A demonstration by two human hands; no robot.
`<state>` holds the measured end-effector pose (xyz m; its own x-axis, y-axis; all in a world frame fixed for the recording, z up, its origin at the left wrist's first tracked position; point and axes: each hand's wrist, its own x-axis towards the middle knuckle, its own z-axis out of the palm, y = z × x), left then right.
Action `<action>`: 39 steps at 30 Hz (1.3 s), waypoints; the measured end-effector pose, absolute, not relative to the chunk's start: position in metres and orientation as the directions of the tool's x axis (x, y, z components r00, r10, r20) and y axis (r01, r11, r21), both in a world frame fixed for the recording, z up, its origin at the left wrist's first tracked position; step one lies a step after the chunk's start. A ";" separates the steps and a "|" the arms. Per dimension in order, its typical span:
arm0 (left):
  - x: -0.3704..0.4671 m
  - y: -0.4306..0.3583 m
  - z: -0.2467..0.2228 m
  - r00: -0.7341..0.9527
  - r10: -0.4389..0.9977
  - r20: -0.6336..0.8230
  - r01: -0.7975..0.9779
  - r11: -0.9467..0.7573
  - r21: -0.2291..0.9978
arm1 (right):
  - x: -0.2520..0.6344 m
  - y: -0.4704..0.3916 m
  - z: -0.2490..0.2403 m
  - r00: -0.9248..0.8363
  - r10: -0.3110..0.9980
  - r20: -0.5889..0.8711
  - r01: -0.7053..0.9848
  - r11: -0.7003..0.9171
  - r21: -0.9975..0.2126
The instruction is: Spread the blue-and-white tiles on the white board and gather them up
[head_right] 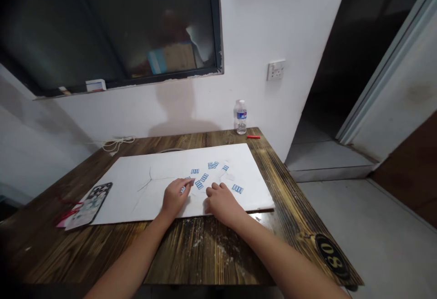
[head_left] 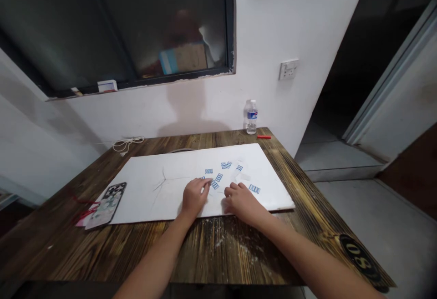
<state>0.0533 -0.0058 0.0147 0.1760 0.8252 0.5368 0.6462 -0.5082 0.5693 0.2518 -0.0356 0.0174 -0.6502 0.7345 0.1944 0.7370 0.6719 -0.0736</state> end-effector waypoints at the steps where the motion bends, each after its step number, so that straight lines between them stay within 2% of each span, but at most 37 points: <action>1: 0.050 -0.007 0.014 0.287 0.766 0.576 0.695 -0.580 0.425 | 0.251 -0.036 0.017 -0.652 0.734 0.191 0.737 0.673 -0.071; 3: 0.046 -0.007 0.015 0.455 0.668 0.589 0.719 -0.666 0.200 | 0.250 -0.037 0.016 -0.656 0.733 0.181 0.734 0.675 -0.074; 5: 0.043 -0.007 0.017 0.535 0.612 0.583 0.714 -0.696 0.075 | 0.249 -0.037 0.015 -0.664 0.729 0.165 0.728 0.681 -0.080; 8: 0.040 -0.005 0.020 0.567 0.580 0.585 0.713 -0.701 0.005 | 0.247 -0.040 0.016 -0.680 0.718 0.150 0.716 0.694 -0.074; 12: 0.036 -0.005 0.022 0.565 0.591 0.576 0.720 -0.694 0.006 | 0.245 -0.042 0.017 -0.689 0.712 0.139 0.706 0.702 -0.093; 20: 0.039 -0.005 0.016 0.511 0.673 0.534 0.679 -0.697 0.229 | 0.243 -0.045 0.018 -0.738 0.660 0.139 0.659 0.750 -0.062; 24: 0.045 -0.006 0.015 0.457 0.692 0.559 0.556 -0.713 0.427 | 0.245 -0.047 0.018 -0.751 0.639 0.168 0.640 0.766 -0.054; 27: 0.051 -0.007 0.016 0.374 0.755 0.539 0.495 -0.654 0.572 | 0.247 -0.047 0.018 -0.753 0.632 0.185 0.635 0.771 -0.050; 31: 0.055 -0.006 0.015 0.291 0.840 0.458 0.469 -0.542 0.697 | 0.249 -0.045 0.019 -0.744 0.633 0.212 0.635 0.770 -0.071; 34: 0.055 -0.003 0.011 0.200 0.899 0.389 0.440 -0.437 0.784 | 0.252 -0.041 0.018 -0.718 0.639 0.274 0.621 0.767 -0.162; 39: 0.054 0.003 0.007 0.060 0.968 0.244 0.329 -0.251 0.911 | 0.258 -0.027 0.012 -0.531 0.724 0.441 0.532 0.689 -0.492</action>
